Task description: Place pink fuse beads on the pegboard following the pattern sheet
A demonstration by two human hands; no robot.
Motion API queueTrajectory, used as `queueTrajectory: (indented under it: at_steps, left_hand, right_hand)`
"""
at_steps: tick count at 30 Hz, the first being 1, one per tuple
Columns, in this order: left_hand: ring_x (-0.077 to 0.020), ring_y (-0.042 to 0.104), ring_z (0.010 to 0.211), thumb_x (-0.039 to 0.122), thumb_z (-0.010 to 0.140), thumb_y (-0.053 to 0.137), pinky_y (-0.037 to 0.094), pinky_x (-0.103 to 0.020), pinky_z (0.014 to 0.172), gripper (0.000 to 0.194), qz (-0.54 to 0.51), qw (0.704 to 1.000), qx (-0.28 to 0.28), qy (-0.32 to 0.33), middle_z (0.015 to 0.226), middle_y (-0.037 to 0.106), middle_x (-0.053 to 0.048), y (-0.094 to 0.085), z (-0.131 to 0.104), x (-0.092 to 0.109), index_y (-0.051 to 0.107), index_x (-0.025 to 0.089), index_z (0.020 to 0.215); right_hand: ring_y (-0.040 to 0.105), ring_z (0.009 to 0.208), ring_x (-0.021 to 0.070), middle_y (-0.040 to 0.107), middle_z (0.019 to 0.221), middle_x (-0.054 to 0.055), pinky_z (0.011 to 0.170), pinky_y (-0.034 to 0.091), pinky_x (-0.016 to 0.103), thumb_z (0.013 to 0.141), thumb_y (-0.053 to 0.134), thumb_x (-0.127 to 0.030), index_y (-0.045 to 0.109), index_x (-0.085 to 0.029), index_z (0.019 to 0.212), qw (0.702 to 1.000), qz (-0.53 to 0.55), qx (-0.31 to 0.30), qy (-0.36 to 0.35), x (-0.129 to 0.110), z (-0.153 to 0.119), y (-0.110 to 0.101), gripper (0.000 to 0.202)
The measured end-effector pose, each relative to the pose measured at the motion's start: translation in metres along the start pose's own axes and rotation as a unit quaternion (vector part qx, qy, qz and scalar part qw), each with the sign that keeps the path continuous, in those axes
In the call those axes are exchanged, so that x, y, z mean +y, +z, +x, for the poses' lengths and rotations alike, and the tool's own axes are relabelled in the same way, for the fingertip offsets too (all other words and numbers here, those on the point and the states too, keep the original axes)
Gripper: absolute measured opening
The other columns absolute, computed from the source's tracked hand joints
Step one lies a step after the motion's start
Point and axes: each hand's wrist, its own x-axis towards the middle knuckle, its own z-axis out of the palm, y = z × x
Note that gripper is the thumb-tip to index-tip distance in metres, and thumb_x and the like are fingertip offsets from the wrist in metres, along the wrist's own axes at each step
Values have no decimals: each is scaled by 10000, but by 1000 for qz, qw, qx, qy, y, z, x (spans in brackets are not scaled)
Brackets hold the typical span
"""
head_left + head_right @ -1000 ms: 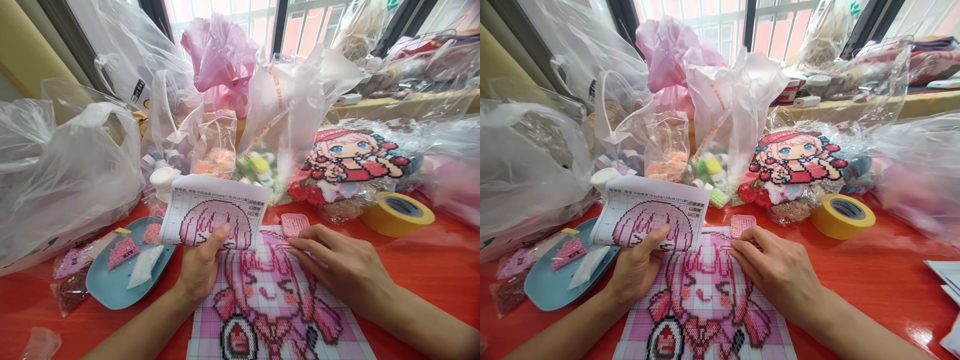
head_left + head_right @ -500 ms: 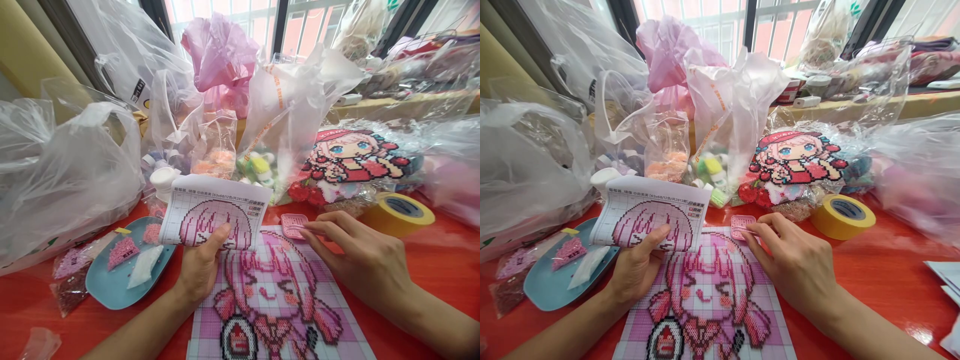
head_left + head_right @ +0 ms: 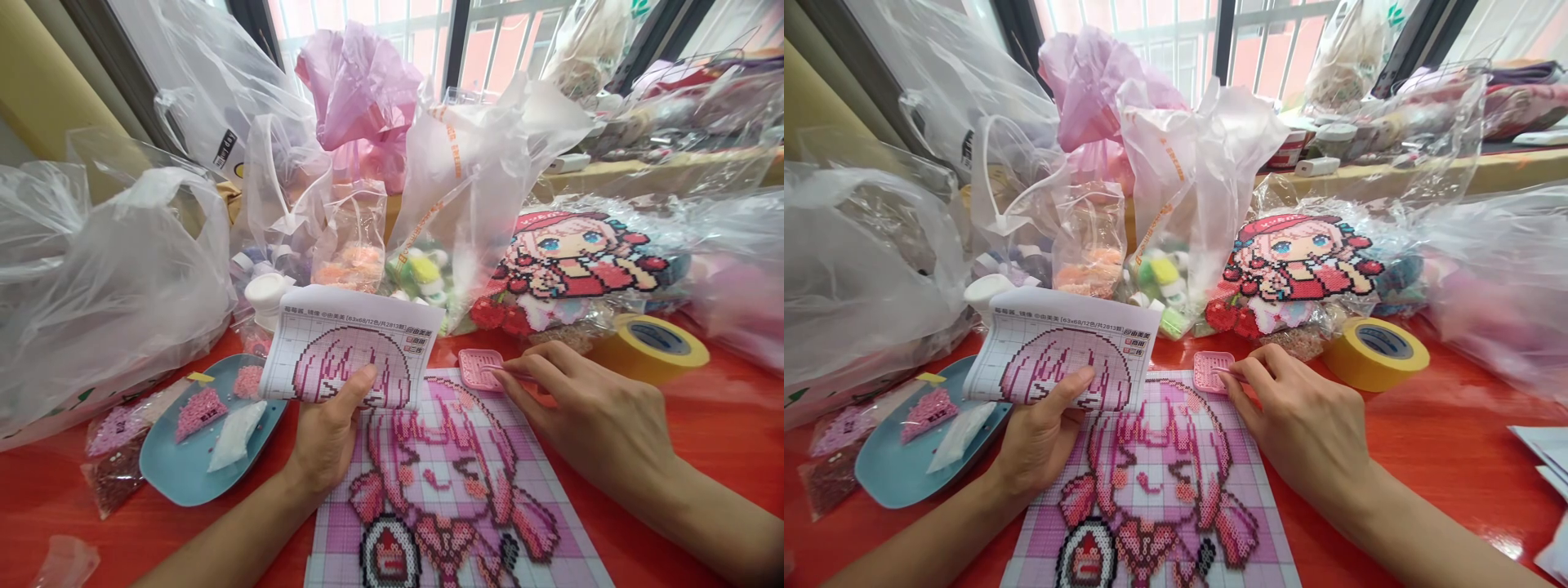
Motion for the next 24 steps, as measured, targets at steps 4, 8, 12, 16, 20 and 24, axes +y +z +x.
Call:
queueTrajectory:
  at_steps: [4, 8, 12, 16, 20, 24]
  left_hand:
    - [-265, 648, 1133, 191, 618, 856, 457, -413, 1042, 626, 2, 1000, -12, 2, 1084, 761, -21, -1, 0, 0, 656, 231, 1210]
    - [-266, 641, 1149, 179, 613, 853, 443, -415, 1058, 598, 1, 1000, -14, 7, 1115, 754, -23, -1, 1, 0, 669, 226, 1181]
    - [-275, 645, 1148, 165, 585, 855, 439, -421, 1059, 584, 1, 1000, -5, 6, 1096, 761, -23, 1, 1, 1, 683, 222, 1140]
    - [-276, 647, 1146, 158, 576, 854, 452, -416, 1046, 580, 0, 1000, -9, 6, 1092, 762, -17, 2, 0, 2, 685, 230, 1126]
    - [-278, 648, 1143, 157, 566, 857, 451, -419, 1048, 594, -3, 1000, -5, 8, 1100, 760, -17, 3, 0, 2, 685, 232, 1130]
    - [-278, 648, 1138, 164, 556, 866, 456, -420, 1052, 620, -4, 1000, -5, 6, 1119, 754, -19, 3, 0, 1, 682, 227, 1144]
  right_hand:
    - [615, 552, 113, 702, 788, 18, 418, 233, 244, 978, 481, -355, 692, -176, 798, 1000, -2, -2, -2, 1, 0, 1, 330]
    - [612, 552, 109, 698, 776, 12, 420, 243, 240, 974, 492, -351, 684, -176, 788, 1000, 0, 8, -5, 0, -1, 2, 321]
    - [609, 557, 109, 699, 782, 25, 426, 251, 242, 974, 490, -357, 680, -168, 775, 1000, 3, 11, -7, 0, -1, 2, 334]
    - [611, 568, 108, 699, 797, 29, 433, 256, 241, 977, 486, -357, 679, -165, 785, 1000, 6, 8, -6, 0, -2, 3, 334]
    - [608, 574, 110, 693, 793, 35, 441, 262, 241, 985, 467, -353, 683, -164, 790, 1000, 13, 2, -9, 1, -3, 4, 347]
    - [603, 571, 105, 693, 798, 33, 442, 265, 241, 989, 462, -353, 691, -168, 800, 1000, 15, 1, -9, 1, -4, 5, 349]
